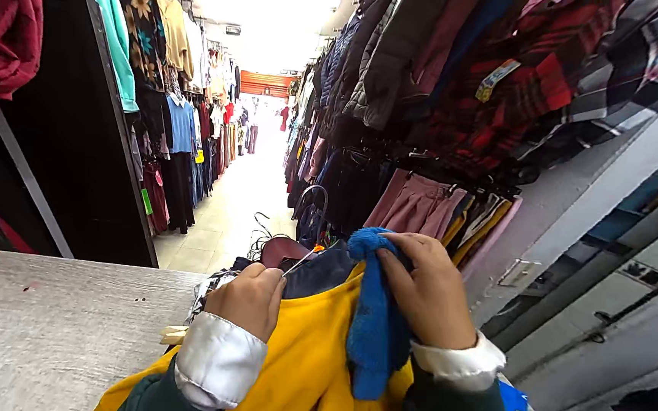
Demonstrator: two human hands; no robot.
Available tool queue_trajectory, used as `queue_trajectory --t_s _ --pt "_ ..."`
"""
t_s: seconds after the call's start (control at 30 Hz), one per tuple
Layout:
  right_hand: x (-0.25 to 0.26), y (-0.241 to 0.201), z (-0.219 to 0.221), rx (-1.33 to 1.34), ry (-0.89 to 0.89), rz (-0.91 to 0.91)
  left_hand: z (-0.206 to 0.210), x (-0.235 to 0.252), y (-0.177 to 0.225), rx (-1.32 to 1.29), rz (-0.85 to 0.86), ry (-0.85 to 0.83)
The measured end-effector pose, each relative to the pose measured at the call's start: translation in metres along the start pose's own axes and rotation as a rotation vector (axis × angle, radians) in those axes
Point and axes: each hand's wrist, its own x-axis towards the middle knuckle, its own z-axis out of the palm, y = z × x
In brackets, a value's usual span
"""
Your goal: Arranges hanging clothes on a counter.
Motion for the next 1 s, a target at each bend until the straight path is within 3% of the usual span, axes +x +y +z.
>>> queue_trajectory --t_s 0.13,0.3,0.47,0.57,0.63,0.7,0.8,1.0 --pt "-0.015 -0.059 0.012 0.178 -0.057 -0.211 0.003 0.0 -0.001 0.021 0.029 0.036" --pt "0.003 -0.003 0.009 -0.022 -0.029 -0.01 0.001 -0.001 0.0 0.024 0.063 0.011" --pt "-0.009 -0.048 0.012 0.105 -0.129 -0.19 0.004 0.0 -0.003 0.065 0.057 0.051" --pt "0.004 -0.012 0.003 -0.006 -0.034 -0.083 0.001 -0.002 -0.002 0.04 0.063 0.002" --pt "0.005 -0.005 -0.009 -0.004 0.121 -0.033 0.003 -0.005 0.003 0.009 0.099 0.003" --pt "-0.005 -0.03 -0.014 0.106 0.237 -0.15 0.004 -0.011 0.013 0.003 0.147 0.027" --pt "-0.014 -0.056 -0.008 0.185 0.24 -0.311 0.004 -0.016 0.021 0.045 0.197 0.048" --pt "0.003 -0.002 -0.004 0.107 0.143 -0.045 0.009 -0.008 0.009 0.008 0.144 0.095"
